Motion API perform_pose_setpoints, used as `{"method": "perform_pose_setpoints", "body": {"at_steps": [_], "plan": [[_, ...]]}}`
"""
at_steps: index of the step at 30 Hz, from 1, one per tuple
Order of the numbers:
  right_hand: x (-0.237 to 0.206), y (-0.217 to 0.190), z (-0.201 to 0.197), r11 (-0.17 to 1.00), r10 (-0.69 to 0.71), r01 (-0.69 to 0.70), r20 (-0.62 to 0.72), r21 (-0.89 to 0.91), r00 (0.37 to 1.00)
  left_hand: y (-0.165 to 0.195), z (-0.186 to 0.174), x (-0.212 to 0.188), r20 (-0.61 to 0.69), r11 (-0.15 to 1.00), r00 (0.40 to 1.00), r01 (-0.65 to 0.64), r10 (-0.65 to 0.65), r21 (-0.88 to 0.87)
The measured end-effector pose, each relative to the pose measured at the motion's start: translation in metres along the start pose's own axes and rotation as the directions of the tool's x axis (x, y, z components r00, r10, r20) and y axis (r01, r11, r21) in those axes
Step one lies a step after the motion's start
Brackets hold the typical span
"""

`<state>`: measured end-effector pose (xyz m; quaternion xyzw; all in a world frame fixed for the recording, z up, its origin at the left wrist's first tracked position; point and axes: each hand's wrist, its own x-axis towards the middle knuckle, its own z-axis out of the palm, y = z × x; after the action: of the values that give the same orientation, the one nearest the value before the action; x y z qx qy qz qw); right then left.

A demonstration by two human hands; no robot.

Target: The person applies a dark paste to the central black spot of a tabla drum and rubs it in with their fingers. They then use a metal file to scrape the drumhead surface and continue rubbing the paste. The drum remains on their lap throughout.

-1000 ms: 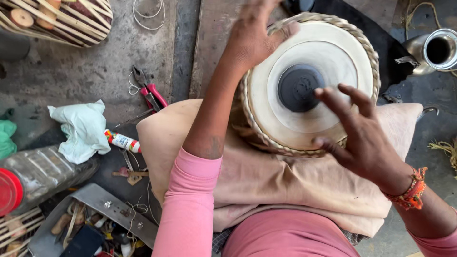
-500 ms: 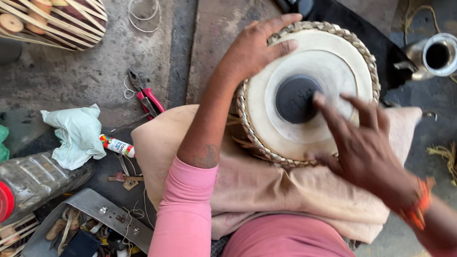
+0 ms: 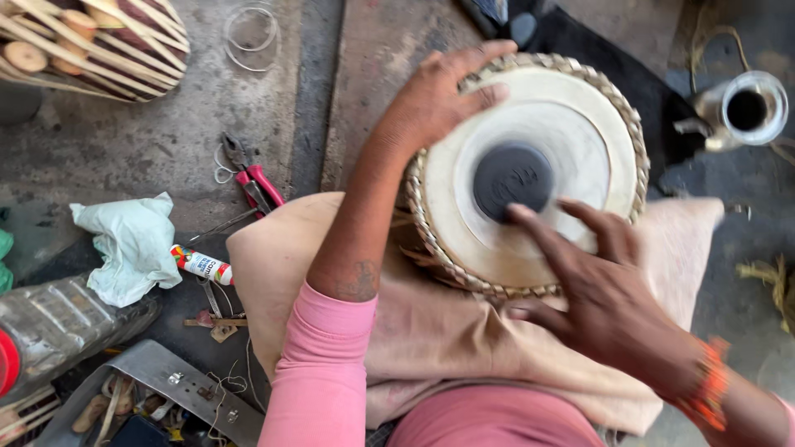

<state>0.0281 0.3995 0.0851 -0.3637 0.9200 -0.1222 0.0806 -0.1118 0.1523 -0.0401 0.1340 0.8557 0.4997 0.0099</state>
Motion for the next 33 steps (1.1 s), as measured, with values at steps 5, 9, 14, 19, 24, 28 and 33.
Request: {"method": "perform_pose_setpoints", "body": {"at_steps": [5,9,14,19,24,28,33], "plan": [[0.031,0.0,0.009,0.995,0.075,-0.073,0.025,-0.07,0.997,-0.002,-0.003,-0.004,0.027,0.999,0.999,0.029,-0.029,0.02],[0.02,0.001,-0.01,0.993,0.109,-0.11,-0.017,-0.054,0.994,0.0,-0.003,0.0,-0.02,0.998,0.998,-0.059,0.06,0.02],[0.022,-0.012,-0.002,0.997,0.064,-0.068,0.123,0.037,0.99,0.001,-0.005,-0.001,0.029,0.996,0.999,-0.024,0.027,-0.086],[0.03,-0.001,0.003,0.996,0.082,-0.086,-0.116,-0.028,0.99,0.0,-0.003,-0.002,0.025,1.0,1.0,0.008,-0.008,0.017],[-0.022,-0.011,0.032,0.992,0.116,-0.104,-0.184,0.074,0.976,0.002,-0.007,-0.003,0.012,0.991,0.992,-0.126,0.125,0.052],[-0.026,0.025,0.07,0.976,0.113,-0.031,-0.382,0.215,0.917,0.007,-0.017,-0.02,-0.041,0.982,0.999,-0.008,0.016,0.19],[-0.021,0.067,0.056,0.975,-0.011,0.085,-0.336,0.207,0.942,0.007,-0.02,-0.015,-0.067,0.981,0.998,0.014,-0.002,0.195]]}}
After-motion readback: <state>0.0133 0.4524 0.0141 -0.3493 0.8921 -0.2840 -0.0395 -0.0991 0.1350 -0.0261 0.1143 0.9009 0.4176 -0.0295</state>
